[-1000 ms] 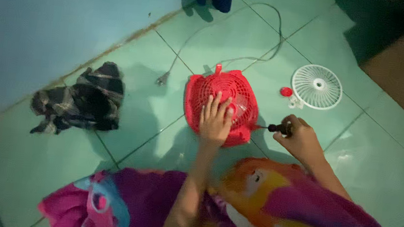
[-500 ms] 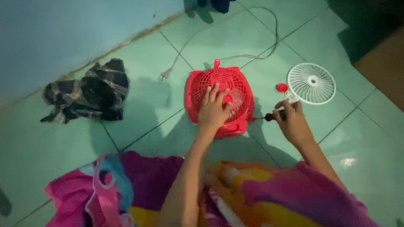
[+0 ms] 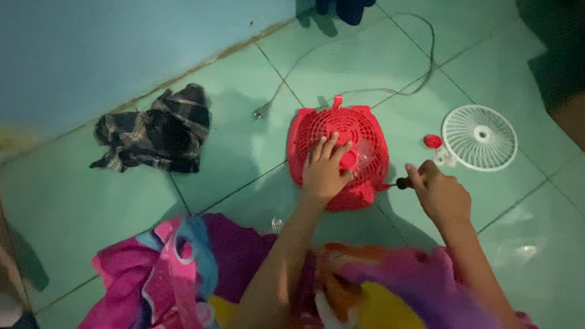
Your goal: The person disassembles a pink toy fan using a screwdriver, removes the front grille, and adjusts the fan blades. They then reassemble the fan by reattaching the grille and securing it with screws.
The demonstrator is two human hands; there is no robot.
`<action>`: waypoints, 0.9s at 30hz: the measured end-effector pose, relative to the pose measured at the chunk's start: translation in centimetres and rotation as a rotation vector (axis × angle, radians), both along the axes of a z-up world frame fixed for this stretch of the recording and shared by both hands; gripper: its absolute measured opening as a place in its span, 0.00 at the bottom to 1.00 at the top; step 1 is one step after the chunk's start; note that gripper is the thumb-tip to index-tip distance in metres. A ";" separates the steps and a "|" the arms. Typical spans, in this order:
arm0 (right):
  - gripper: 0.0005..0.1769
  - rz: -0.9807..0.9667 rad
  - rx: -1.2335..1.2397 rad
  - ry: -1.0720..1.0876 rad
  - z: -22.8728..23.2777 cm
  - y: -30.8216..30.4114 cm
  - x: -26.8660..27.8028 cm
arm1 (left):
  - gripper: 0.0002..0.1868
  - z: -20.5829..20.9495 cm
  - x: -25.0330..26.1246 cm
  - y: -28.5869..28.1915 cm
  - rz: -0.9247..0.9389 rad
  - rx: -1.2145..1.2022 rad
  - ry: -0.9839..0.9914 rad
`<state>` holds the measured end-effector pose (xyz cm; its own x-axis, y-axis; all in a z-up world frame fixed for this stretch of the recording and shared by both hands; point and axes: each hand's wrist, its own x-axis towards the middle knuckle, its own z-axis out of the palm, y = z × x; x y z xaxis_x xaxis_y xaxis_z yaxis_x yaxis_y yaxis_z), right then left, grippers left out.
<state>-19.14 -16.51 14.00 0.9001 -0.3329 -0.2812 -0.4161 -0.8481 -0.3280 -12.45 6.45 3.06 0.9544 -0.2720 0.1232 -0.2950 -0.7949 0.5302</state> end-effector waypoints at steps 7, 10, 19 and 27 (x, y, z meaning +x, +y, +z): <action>0.28 0.166 -0.095 -0.323 -3.0 -1.0 1.0 | 0.41 0.7 -0.3 -0.2 0.021 -0.033 0.076; 0.20 0.147 -0.118 -0.317 -3.1 -1.2 1.2 | 0.40 1.1 -0.7 -0.2 0.047 -0.074 0.095; 0.19 0.205 0.012 -0.561 -3.0 -1.9 -1.2 | 0.35 -1.2 -0.9 -1.1 0.094 -0.117 -0.034; 0.19 0.255 0.381 -0.642 -7.1 -4.5 -2.6 | 0.33 -3.3 -1.0 -2.9 0.191 -0.175 -0.241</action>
